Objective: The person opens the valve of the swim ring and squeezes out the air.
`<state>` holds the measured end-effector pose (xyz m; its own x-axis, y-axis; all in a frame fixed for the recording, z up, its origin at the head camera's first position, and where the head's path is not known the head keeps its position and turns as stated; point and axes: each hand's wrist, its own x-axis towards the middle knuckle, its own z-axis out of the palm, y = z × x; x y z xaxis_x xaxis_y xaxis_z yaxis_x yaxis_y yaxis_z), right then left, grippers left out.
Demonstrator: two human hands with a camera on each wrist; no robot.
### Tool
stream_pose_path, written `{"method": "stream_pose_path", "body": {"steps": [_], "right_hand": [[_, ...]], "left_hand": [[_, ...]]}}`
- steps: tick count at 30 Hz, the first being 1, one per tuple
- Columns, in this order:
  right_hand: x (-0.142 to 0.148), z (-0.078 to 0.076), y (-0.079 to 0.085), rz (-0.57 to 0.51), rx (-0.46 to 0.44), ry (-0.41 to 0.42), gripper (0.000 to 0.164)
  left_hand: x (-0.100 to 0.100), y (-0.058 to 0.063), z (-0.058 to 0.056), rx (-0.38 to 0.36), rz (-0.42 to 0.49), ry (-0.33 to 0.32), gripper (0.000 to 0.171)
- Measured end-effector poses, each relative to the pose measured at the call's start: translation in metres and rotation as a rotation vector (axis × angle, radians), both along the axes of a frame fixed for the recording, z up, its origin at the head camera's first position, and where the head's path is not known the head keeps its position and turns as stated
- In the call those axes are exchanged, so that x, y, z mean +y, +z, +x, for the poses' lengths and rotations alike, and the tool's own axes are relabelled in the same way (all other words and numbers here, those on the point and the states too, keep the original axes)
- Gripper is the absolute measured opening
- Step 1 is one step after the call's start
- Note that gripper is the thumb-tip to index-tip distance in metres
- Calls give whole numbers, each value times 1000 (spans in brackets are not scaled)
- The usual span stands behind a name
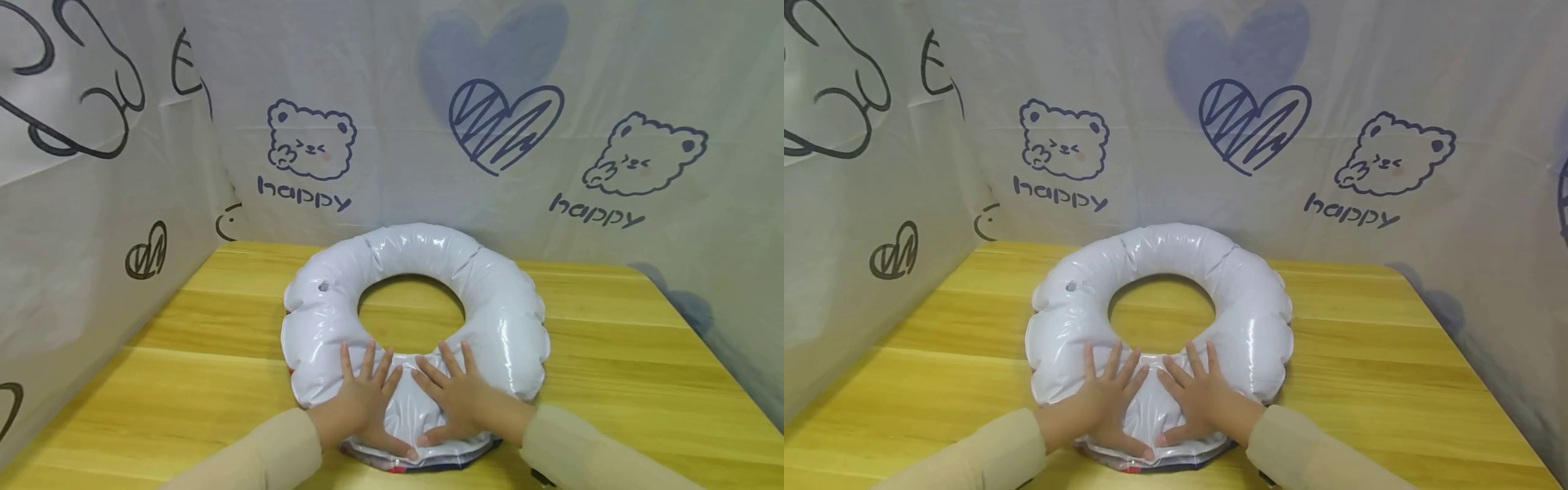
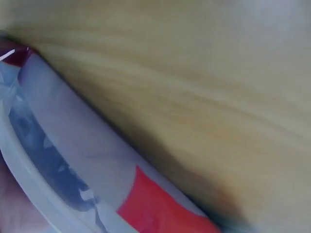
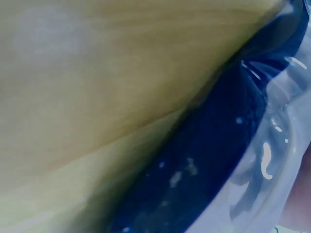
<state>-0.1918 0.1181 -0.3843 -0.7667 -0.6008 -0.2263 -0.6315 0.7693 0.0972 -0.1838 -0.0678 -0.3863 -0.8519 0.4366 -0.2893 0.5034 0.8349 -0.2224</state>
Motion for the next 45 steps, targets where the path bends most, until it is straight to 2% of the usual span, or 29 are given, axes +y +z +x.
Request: {"method": "stream_pose_path", "body": {"steps": [7,12,15,19,21,24,28,31,36,45], "right_hand": [[18,-2,-13,-187,122,109,93],[32,-3,-9,-247,310,186,88],[47,-7,-6,-282,417,195,86],[69,-18,-1,-337,461,162,89],[78,-22,2,-352,447,128,90],[87,-26,4,-370,380,47,92],[90,-29,4,-370,248,-47,97],[88,-30,1,-357,188,-71,99],[83,-31,-4,-364,166,-63,100],[78,-33,-6,-373,107,-87,101]], "left_hand": [[-13,-10,-4,48,169,-77,113],[-26,-11,-3,160,313,-165,107],[-35,-10,-4,240,340,-218,107],[-49,-5,-11,314,366,-242,107],[-57,-2,-17,335,394,-219,109],[-68,0,-25,346,434,-152,115],[-72,0,-29,251,509,-81,114],[-67,-3,-27,149,548,-77,107],[-57,-8,-25,78,503,-76,99],[-53,-13,-25,64,444,-53,97]]}}
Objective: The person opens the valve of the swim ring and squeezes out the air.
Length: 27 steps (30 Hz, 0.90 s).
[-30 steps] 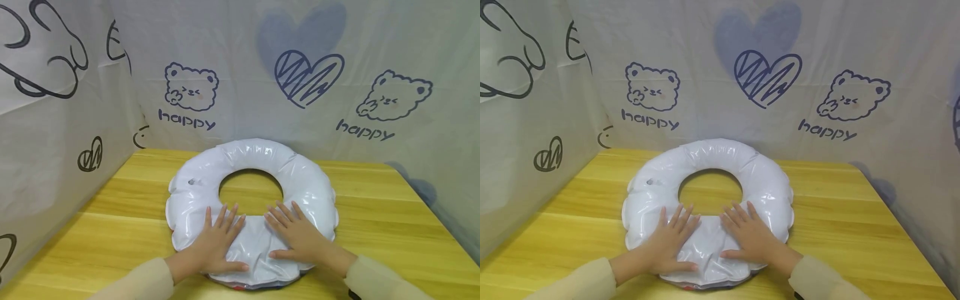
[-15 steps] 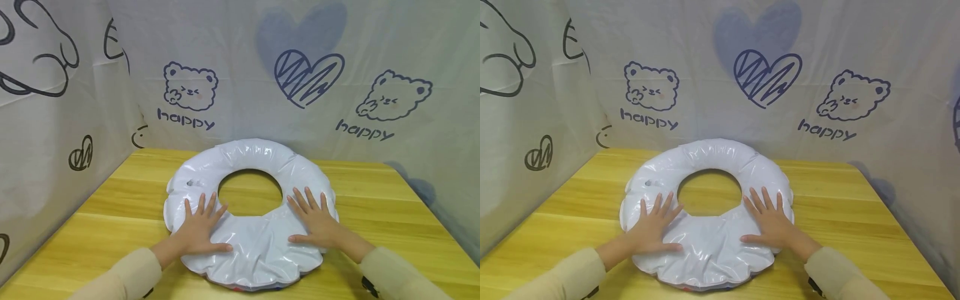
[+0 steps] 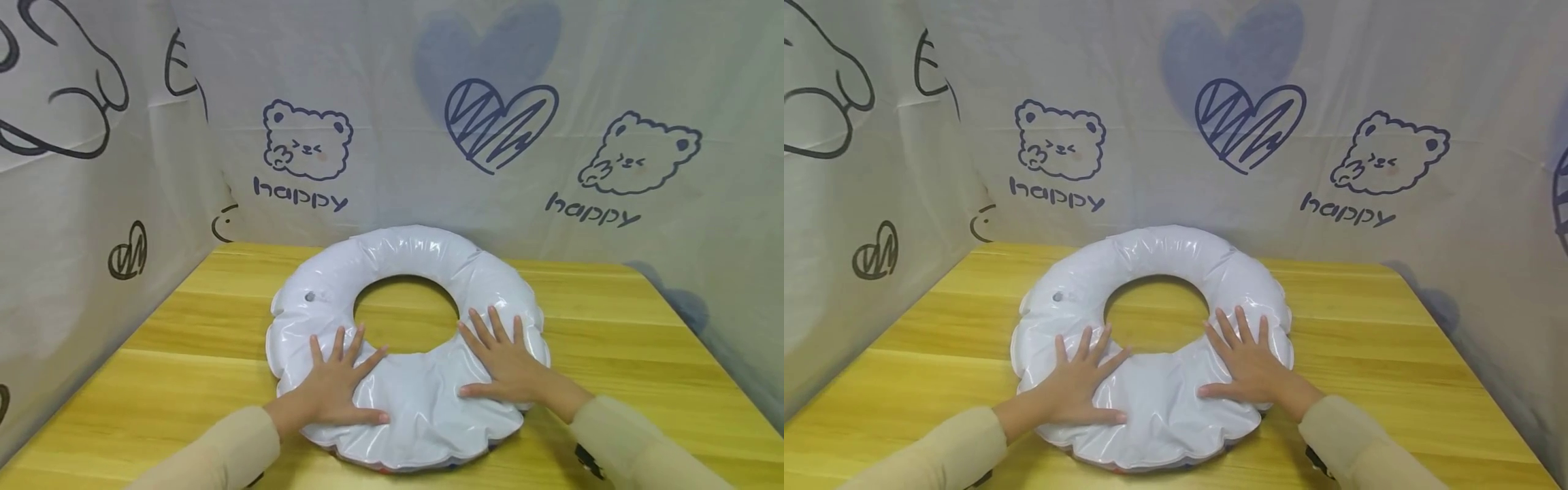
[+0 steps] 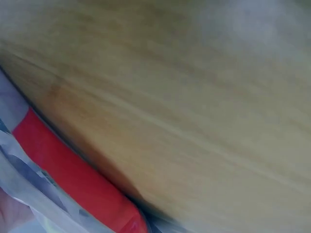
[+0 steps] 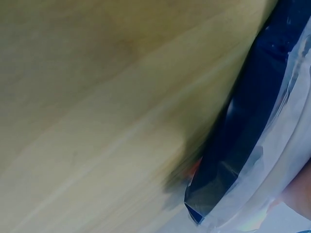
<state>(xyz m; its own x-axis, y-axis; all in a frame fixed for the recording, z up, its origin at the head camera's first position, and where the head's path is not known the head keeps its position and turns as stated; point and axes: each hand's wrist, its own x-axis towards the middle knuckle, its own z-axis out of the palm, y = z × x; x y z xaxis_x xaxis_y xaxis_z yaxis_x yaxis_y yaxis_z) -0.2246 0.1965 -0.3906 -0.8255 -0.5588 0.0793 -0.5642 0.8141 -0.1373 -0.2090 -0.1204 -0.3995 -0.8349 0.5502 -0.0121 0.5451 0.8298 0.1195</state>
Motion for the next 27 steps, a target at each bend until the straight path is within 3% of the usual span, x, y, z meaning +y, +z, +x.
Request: {"method": "stream_pose_path", "body": {"steps": [12,27], "right_hand": [[-4,-2,-1,46,-33,-23,98],[-10,-6,13,110,-227,-75,94]], "left_hand": [[4,0,0,2,-67,-1,94],[11,12,-4,-71,-170,44,88]]}}
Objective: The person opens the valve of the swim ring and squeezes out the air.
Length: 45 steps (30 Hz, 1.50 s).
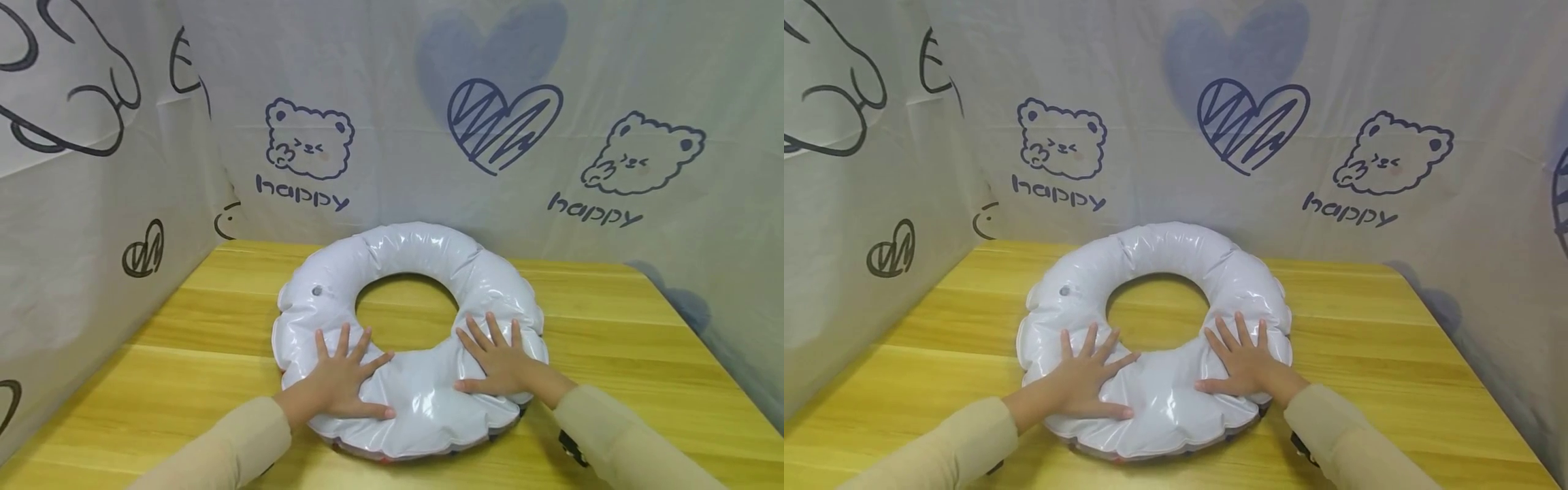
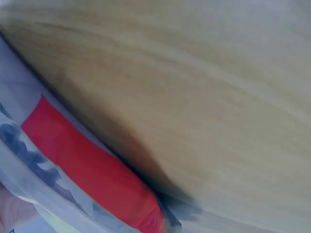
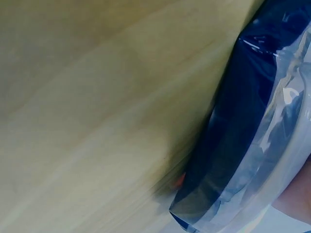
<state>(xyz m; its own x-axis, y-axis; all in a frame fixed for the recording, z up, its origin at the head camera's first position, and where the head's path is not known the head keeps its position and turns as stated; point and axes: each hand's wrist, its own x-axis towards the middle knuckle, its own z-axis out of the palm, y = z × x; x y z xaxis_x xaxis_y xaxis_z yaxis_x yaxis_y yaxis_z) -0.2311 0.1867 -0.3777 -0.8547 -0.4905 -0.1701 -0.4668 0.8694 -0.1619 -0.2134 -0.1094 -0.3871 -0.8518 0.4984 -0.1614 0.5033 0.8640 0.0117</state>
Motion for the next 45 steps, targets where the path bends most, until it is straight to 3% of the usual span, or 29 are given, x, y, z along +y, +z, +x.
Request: {"method": "stream_pose_path", "body": {"steps": [16,24,33,45], "right_hand": [[-11,-5,4,101,-97,-47,94],[-15,-8,4,141,-131,-65,92],[-17,-10,9,161,-196,-73,95],[-20,-8,10,178,-198,-79,90]], "left_hand": [[6,5,4,36,-67,6,86],[11,14,5,18,-132,25,87],[13,19,3,-8,-146,39,85],[17,21,2,-11,-177,44,86]]}}
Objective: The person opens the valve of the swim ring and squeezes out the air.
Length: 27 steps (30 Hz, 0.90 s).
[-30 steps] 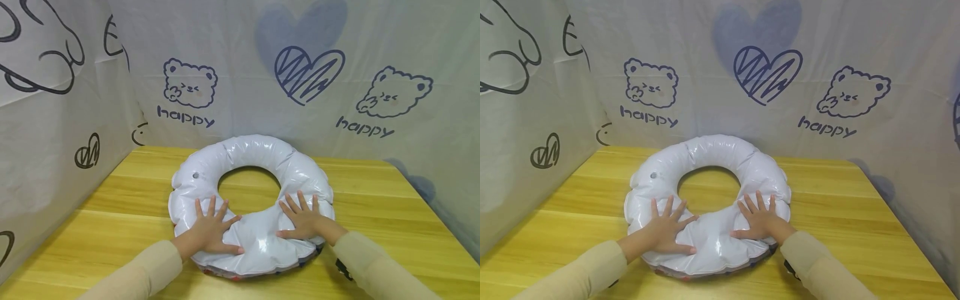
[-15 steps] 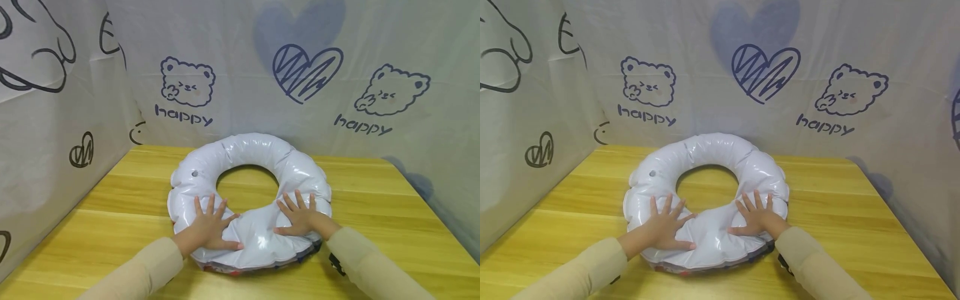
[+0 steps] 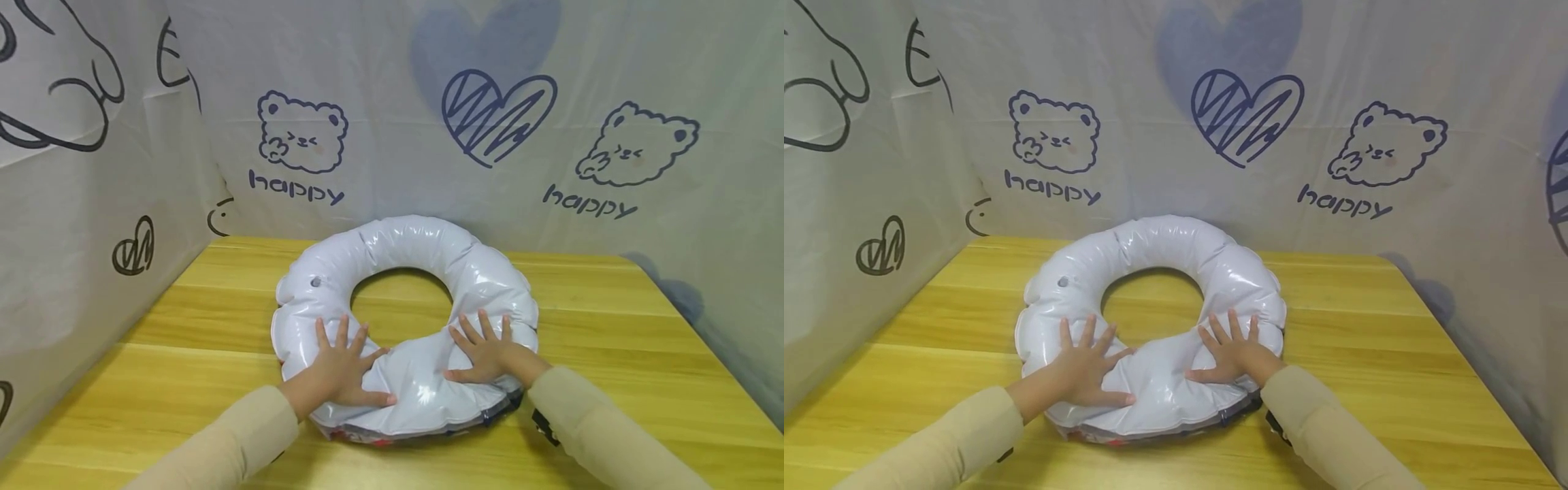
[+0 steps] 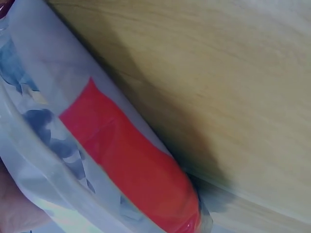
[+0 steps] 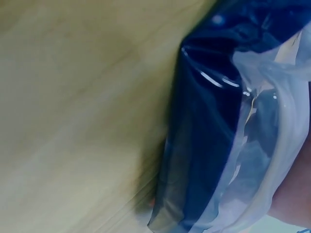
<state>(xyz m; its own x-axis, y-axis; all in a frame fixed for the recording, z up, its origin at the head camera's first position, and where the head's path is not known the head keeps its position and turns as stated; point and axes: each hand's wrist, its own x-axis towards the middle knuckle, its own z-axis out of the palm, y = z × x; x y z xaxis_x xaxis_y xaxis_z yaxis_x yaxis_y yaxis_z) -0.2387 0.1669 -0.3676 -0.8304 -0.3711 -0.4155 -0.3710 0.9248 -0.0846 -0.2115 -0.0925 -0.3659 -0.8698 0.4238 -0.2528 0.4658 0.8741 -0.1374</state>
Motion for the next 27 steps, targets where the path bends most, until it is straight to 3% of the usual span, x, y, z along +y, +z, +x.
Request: {"method": "stream_pose_path", "body": {"steps": [5,12,21,27], "right_hand": [[-6,0,-2,85,31,-19,95],[-22,3,-5,288,167,-22,104],[-24,5,-11,311,226,-20,106],[-20,8,-9,269,254,-21,107]], "left_hand": [[2,2,2,15,-43,-1,88],[4,3,4,44,-85,-10,90],[3,-4,5,101,-120,-16,94],[9,-5,7,133,-203,-10,97]]}}
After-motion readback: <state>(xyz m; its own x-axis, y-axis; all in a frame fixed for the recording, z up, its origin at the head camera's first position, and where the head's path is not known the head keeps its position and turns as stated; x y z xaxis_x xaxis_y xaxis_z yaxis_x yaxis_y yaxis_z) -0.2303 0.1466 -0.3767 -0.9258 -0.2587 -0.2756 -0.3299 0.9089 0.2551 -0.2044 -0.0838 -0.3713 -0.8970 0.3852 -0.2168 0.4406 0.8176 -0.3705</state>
